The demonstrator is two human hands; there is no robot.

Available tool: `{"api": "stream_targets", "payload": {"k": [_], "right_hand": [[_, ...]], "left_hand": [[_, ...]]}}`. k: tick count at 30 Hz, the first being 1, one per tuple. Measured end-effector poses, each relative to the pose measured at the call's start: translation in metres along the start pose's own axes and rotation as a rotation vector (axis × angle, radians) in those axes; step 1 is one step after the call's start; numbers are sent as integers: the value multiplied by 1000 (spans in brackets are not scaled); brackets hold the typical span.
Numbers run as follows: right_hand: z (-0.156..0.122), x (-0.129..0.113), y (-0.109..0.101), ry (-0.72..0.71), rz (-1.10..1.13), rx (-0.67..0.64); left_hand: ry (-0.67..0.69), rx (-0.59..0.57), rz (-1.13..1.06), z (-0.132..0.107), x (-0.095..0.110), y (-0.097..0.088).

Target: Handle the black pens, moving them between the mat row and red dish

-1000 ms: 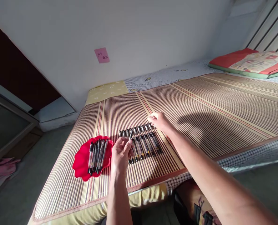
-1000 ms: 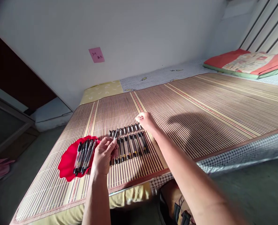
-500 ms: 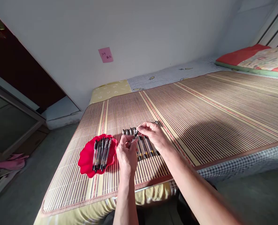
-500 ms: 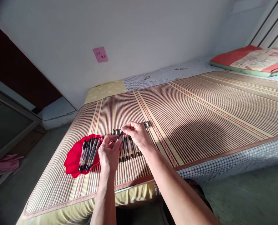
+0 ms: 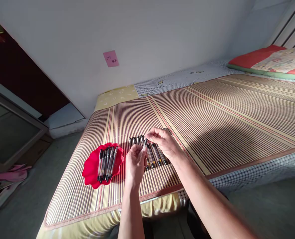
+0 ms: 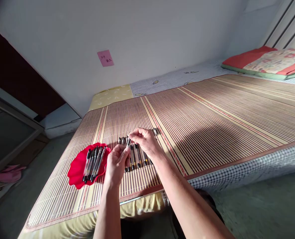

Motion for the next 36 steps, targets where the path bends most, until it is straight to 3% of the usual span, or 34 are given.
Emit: {"api": "stream_targets", "payload": {"k": [3,9,14,17,23,27,29,33,36], "right_hand": [[0,-2,-2,-17,-15,-26],[1,-4,-3,-10,-55,-15],[4,2,-6,-23,-6,-6],[5,3,-8,-29,2,-1],[2,-2,-7,43,63,41],[1,-2,-7,77,51,-3],[1,-4,-9,56,59,-16],[2,-8,-12,25,96,-55],[3,-10,-13,19,126,-7]], "left_hand": [[-64,-178,-188,1,-3,1],[-19,-2,-127,3,-5,-1],[-157,-204,-292,1,-5,-1],[-202,-254,-343,0,-4,1],[-13,-4,-192,3,-6,4],[75,77,-113,3,-8,3],[48,38,-111,3,-10,3],[-94,-172,-248,2,-12,5],[-119,-218,-330,2,-10,7]]}}
Point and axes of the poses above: each hand's wrist, its own z-axis towards the middle knuckle, its own y-axis out of the palm, x = y × z, the point moved 1 cm from there along z, towards the middle knuckle
